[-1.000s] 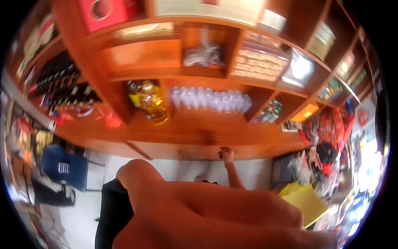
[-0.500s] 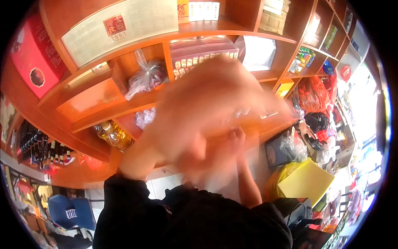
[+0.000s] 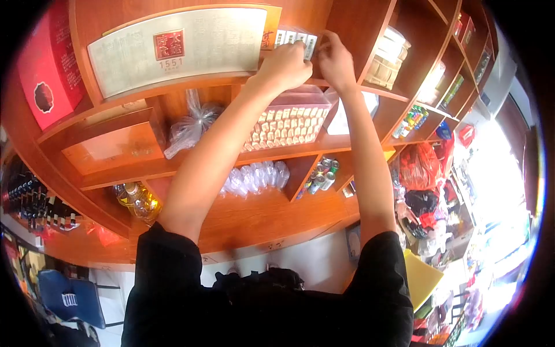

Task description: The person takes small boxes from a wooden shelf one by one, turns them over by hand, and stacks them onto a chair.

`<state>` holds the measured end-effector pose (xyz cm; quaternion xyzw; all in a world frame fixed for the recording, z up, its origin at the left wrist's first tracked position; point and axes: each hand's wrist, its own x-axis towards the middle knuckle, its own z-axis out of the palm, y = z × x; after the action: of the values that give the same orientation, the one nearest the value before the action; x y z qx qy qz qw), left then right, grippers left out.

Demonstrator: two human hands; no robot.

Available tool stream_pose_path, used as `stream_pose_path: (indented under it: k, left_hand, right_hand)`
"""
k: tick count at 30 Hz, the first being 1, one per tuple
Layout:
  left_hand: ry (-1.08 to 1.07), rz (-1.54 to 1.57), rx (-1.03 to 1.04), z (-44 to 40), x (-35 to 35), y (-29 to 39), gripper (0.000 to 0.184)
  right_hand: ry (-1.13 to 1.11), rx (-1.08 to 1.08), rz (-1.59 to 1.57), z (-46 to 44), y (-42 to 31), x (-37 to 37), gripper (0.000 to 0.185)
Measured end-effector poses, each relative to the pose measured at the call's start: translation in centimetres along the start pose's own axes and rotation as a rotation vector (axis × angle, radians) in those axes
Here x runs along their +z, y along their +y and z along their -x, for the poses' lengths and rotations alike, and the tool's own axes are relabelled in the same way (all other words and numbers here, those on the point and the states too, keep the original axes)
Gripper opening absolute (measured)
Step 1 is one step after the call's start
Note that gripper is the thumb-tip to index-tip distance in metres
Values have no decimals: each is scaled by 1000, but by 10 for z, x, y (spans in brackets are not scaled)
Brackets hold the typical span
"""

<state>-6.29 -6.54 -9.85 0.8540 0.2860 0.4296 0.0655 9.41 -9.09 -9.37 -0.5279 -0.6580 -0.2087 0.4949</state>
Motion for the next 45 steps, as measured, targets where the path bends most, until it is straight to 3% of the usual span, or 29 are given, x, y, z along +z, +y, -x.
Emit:
stream_pose_path:
  k: [1,5,11,14,16,18,19,20,21,23,24,25,28,33,38,42,45]
  left_hand:
    - [-52,-22,-41,-5,4,2,38]
    - [-40,-98,-84,-23,34,-4,46]
    - [90,-160,-32,-30,62,1,48]
    - [159,-100,-184,-21,60,28,45]
    - [261,-159,-149,-14,58,27,42]
    - [318,141,-23,-4,47,27,41]
    - [346,304,-86,6,41,38,40]
    - [351,279,-97,17,37,46,40]
    - [381,490,-117,27,33,51,41]
    - [450,780,-185,51,22,64,44]
    - [466,764,-196,61,19,67,44]
    - [497,804,-201,71,14,69,44]
    - [636,732,-217,107,-1,81,42]
    - [706,604,-292,182,-46,85,38]
    - [780,599,-376,315,-100,64,31]
    - [807,604,-726,449,-134,54,28]
    - [1006,337,-1021,552,-131,47,41]
  right_hand:
    - [-92,-29,54,-12,23,13,43]
    - [-299,6,-23,-21,50,27,52]
    - [-299,52,-354,6,37,-13,47]
    - [-204,-56,-472,22,41,-14,45]
    - [-169,-21,-725,30,37,-26,48]
    - [-30,-108,-678,34,42,-29,50]
    - [24,-116,-693,35,40,-30,49]
    - [83,-120,-706,37,38,-30,48]
    - [127,-158,-692,39,34,-29,50]
    - [67,-147,-794,47,22,-26,51]
    - [9,-141,-869,53,12,-27,52]
    - [-237,132,-1284,61,-9,-40,51]
    - [-119,42,-1430,84,-52,-28,47]
    - [-393,76,-1607,131,-119,-13,34]
    - [-612,146,-1689,208,-224,16,30]
    - [-814,156,-1658,302,-304,71,31]
    - [-1047,228,-1573,383,-360,99,32]
